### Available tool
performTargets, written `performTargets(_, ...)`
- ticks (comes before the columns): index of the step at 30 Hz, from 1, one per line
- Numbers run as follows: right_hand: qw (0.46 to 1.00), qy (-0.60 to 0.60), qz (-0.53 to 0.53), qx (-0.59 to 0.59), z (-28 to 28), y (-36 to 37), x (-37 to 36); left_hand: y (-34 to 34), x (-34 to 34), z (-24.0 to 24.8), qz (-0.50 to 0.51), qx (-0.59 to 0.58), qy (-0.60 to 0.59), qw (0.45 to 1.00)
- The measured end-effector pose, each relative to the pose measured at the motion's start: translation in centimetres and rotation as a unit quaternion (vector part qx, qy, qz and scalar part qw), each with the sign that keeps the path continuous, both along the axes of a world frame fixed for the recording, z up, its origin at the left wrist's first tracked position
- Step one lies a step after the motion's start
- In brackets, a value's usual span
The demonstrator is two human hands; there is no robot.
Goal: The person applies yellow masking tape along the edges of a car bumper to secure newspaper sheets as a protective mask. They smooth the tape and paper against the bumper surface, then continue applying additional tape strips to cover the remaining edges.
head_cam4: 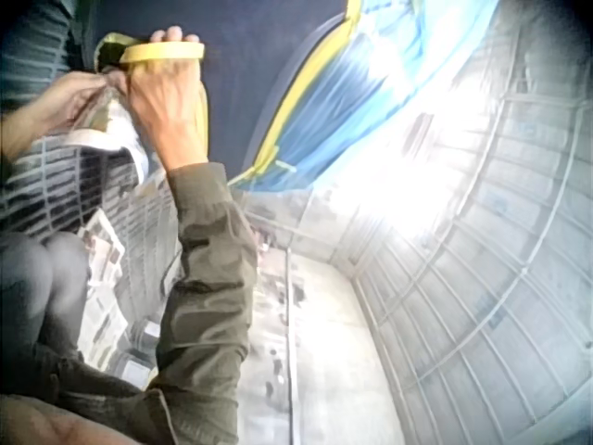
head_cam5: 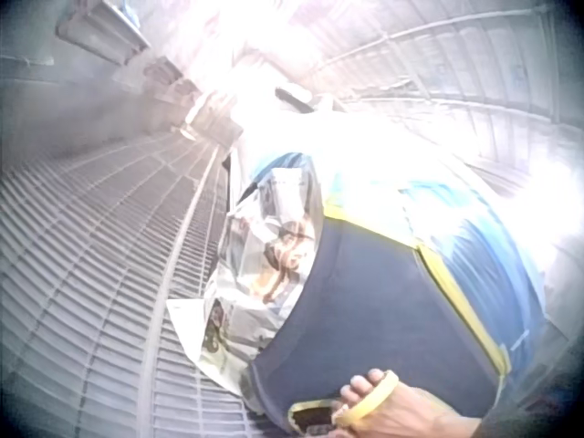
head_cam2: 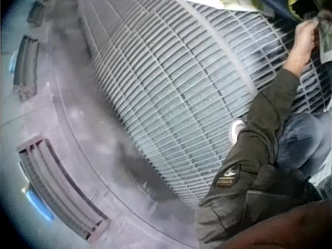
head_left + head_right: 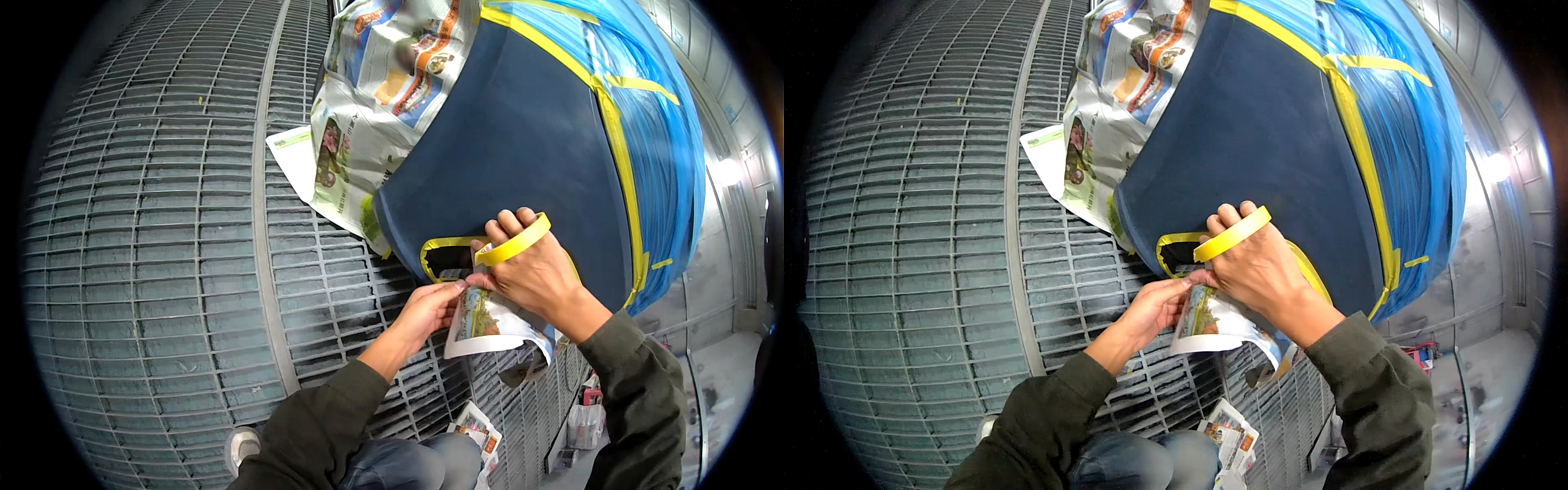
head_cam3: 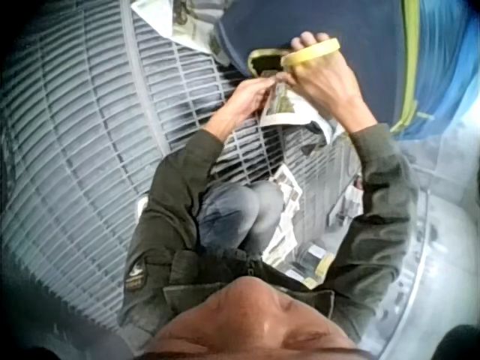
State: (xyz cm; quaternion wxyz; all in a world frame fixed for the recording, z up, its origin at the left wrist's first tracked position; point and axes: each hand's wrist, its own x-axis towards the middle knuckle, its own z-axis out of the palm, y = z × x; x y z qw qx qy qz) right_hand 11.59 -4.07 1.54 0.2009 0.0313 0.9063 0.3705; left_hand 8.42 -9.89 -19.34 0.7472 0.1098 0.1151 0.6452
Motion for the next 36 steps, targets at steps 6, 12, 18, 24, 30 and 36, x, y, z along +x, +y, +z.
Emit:
performTargets(6,0.997,0.061,0.004,-0.056,-0.1,0.3,0.6,-0.8,-0.4,0.7,-0.016,0.028,-0.049,0.998)
performTargets(12,0.921,0.382,0.008,-0.071,4.8,-3.5,9.1,-3.0,-4.7,3.2,0.149,0.013,0.138,0.979)
performTargets(18,0.677,0.655,-0.253,-0.222,0.4,-4.5,24.6,-5.0,-7.3,6.3,0.254,0.033,0.305,0.917)
performTargets(24,0.386,0.759,-0.412,-0.324,-11.6,-3.0,36.7,-2.6,-9.0,3.6,0.267,0.016,0.452,0.851)
performTargets(30,0.162,0.826,-0.392,-0.37,-19.8,0.0,40.0,-3.5,-12.9,2.9,0.306,-0.021,0.51,0.804)
performTargets(36,-0.007,0.754,-0.358,-0.551,-21.4,0.9,41.4,-4.0,-8.1,6.8,0.459,0.036,0.684,0.566)
